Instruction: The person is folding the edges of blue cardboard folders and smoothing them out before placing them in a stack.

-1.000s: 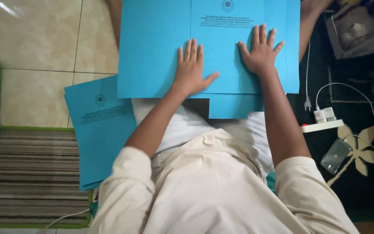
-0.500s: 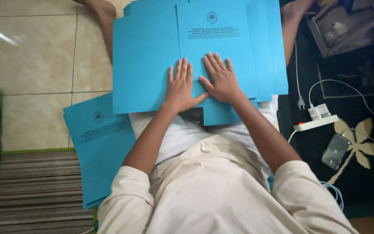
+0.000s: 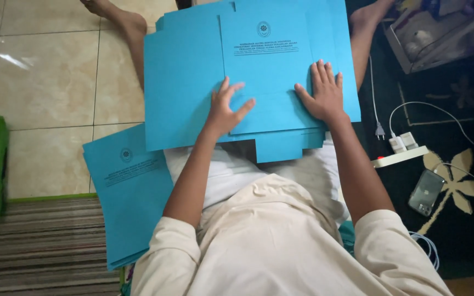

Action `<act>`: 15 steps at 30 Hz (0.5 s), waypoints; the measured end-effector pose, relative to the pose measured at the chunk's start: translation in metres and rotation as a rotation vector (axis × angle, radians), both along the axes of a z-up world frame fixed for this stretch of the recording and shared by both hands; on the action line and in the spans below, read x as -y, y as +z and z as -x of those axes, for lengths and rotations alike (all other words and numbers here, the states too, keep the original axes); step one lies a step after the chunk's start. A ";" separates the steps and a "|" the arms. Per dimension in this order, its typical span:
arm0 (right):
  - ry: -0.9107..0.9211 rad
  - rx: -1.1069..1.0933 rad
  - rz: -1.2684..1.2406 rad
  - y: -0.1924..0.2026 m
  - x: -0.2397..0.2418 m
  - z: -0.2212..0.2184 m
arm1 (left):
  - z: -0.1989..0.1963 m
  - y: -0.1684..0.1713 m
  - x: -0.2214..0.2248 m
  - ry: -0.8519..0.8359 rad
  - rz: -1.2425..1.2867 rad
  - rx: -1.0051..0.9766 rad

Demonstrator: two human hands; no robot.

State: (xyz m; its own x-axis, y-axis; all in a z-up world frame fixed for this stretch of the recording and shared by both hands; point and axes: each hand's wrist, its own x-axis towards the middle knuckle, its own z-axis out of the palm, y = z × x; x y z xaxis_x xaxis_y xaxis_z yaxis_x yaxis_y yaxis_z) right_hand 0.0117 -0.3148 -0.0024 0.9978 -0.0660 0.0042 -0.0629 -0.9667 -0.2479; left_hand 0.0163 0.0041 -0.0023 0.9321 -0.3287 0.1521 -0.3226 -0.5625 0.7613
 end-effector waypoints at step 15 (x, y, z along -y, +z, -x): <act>0.009 -0.087 -0.123 0.013 0.001 0.000 | -0.015 -0.069 -0.128 0.255 0.639 -0.141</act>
State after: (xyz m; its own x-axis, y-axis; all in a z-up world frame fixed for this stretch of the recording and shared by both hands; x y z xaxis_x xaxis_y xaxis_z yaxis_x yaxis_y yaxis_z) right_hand 0.0114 -0.3161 0.0105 0.9946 -0.0520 -0.0900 -0.0810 -0.9302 -0.3581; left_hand 0.0313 0.1326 -0.0715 0.9933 0.0165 0.1144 -0.1138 -0.0356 0.9929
